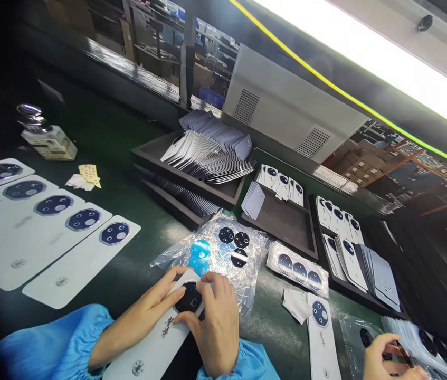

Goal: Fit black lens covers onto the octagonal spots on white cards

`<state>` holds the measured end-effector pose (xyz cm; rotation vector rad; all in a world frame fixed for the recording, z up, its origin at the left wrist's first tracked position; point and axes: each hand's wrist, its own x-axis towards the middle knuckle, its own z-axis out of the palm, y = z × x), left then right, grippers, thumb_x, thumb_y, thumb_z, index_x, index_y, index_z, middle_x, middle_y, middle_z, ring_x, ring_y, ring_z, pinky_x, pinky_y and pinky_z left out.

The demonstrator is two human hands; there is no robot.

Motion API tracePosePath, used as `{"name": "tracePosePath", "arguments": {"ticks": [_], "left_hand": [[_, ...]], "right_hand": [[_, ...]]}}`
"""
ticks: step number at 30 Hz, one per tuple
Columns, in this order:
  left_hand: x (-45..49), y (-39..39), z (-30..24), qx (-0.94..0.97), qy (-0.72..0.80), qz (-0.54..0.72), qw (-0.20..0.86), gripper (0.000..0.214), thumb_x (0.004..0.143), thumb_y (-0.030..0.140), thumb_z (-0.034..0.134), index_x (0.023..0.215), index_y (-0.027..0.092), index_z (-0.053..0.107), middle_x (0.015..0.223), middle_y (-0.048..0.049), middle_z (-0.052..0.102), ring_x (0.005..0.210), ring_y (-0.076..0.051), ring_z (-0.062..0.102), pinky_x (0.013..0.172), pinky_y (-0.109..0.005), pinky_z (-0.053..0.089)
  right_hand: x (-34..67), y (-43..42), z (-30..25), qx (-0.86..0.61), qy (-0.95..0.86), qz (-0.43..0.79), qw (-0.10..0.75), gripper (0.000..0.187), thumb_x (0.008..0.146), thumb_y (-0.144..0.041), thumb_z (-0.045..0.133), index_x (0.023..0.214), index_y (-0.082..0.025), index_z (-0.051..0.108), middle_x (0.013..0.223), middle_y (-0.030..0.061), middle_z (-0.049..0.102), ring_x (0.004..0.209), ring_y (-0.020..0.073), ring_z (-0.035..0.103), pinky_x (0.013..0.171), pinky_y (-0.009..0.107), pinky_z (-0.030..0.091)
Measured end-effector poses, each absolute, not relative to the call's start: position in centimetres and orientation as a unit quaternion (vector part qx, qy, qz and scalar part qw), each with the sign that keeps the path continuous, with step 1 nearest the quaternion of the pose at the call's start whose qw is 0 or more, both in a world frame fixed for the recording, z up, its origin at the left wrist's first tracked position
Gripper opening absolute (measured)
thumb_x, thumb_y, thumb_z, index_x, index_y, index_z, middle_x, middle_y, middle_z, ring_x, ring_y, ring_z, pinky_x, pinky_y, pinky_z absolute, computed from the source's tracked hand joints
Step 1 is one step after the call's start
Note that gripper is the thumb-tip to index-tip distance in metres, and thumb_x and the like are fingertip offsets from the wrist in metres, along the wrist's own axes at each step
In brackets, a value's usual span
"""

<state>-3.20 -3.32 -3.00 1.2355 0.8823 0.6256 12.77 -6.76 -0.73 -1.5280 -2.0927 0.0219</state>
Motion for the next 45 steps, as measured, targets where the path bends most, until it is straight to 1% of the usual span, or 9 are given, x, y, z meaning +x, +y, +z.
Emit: {"name": "tracePosePath", "arguments": {"ticks": [6,8,13,17,21,29,32,35,45], "left_hand": [[-3.4,-3.1,-2.2,0.505,0.395,0.283,0.713,0.039,0.088,0.050,0.044,0.117,0.022,0.044,0.100,-0.0036,0.065,0.095,-0.024,0.058,0.081,-0.031,0.040],[-3.4,-3.0,-2.1,0.495,0.395,0.284,0.720,0.042,0.088,0.053,0.044,0.117,0.022,0.043,0.093,-0.0026,0.065,0.088,-0.023,0.059,0.078,-0.031,0.040],[-3.5,-2.9,-1.7,0.458,0.391,0.286,0.745,0.045,0.086,0.056,0.045,0.117,0.023,0.041,0.088,-0.0010,0.064,0.077,-0.020,0.059,0.069,-0.030,0.042],[-3.4,-2.9,-1.5,0.462,0.396,0.290,0.739,0.045,0.086,0.056,0.044,0.116,0.022,0.041,0.087,-0.0012,0.063,0.078,-0.020,0.057,0.071,-0.030,0.041],[-3.4,-3.1,-1.9,0.467,0.403,0.289,0.732,0.044,0.087,0.057,0.042,0.115,0.023,0.042,0.088,-0.0014,0.063,0.078,-0.020,0.057,0.071,-0.030,0.041],[-3.3,-3.3,-2.2,0.440,0.387,0.292,0.756,0.054,0.081,0.066,0.047,0.113,0.022,0.042,0.076,-0.0002,0.064,0.059,-0.016,0.055,0.054,-0.026,0.041],[-3.2,-3.1,-2.1,0.423,0.367,0.276,0.781,0.056,0.077,0.057,0.059,0.116,0.022,0.039,0.080,-0.0010,0.065,0.060,-0.015,0.056,0.053,-0.023,0.041],[-3.4,-3.0,-2.2,0.411,0.356,0.254,0.800,0.067,0.071,0.040,0.069,0.124,0.022,0.033,0.081,-0.0001,0.066,0.063,-0.015,0.057,0.055,-0.023,0.043],[-3.6,-2.7,-1.6,0.451,0.411,0.227,0.759,0.076,0.067,0.015,0.060,0.135,0.028,0.029,0.081,0.0031,0.063,0.063,-0.016,0.057,0.057,-0.026,0.047]], "right_hand": [[13.2,-6.2,-0.4,-0.542,-0.788,0.012,0.291,0.037,0.076,-0.046,0.070,0.098,-0.021,0.055,0.095,0.0080,0.060,0.084,0.0234,0.063,0.066,0.036,0.055],[13.6,-6.0,-0.2,-0.538,-0.783,0.039,0.311,0.039,0.078,-0.050,0.067,0.102,-0.021,0.056,0.097,0.0081,0.060,0.088,0.0232,0.063,0.069,0.034,0.056],[14.3,-6.5,-0.4,-0.609,-0.678,0.151,0.382,0.024,0.093,-0.041,0.048,0.100,-0.022,0.059,0.091,0.0057,0.063,0.078,0.0163,0.064,0.061,0.025,0.054],[13.9,-7.1,-0.8,-0.634,-0.573,0.345,0.389,0.036,0.086,-0.052,0.053,0.099,-0.019,0.061,0.076,0.0034,0.064,0.064,0.0148,0.062,0.051,0.023,0.052],[13.1,-7.2,-0.9,-0.583,-0.451,0.524,0.427,0.046,0.075,-0.061,0.064,0.086,-0.016,0.060,0.064,-0.0014,0.058,0.051,0.0102,0.056,0.048,0.021,0.049],[12.9,-6.8,-2.3,-0.562,-0.357,0.571,0.481,0.045,0.063,-0.056,0.077,0.075,-0.015,0.059,0.055,-0.0024,0.058,0.039,0.0076,0.052,0.041,0.019,0.042],[13.0,-6.7,-2.2,-0.565,-0.350,0.576,0.476,0.045,0.064,-0.055,0.077,0.075,-0.015,0.060,0.056,-0.0017,0.060,0.041,0.0073,0.052,0.042,0.019,0.043],[12.9,-6.7,-1.4,-0.573,-0.354,0.573,0.467,0.044,0.065,-0.054,0.077,0.078,-0.015,0.060,0.058,-0.0025,0.060,0.043,0.0069,0.054,0.046,0.019,0.044],[12.4,-6.9,-1.0,-0.576,-0.387,0.559,0.454,0.048,0.066,-0.060,0.073,0.075,-0.016,0.055,0.053,-0.0054,0.053,0.042,0.0079,0.053,0.047,0.020,0.045]]}}
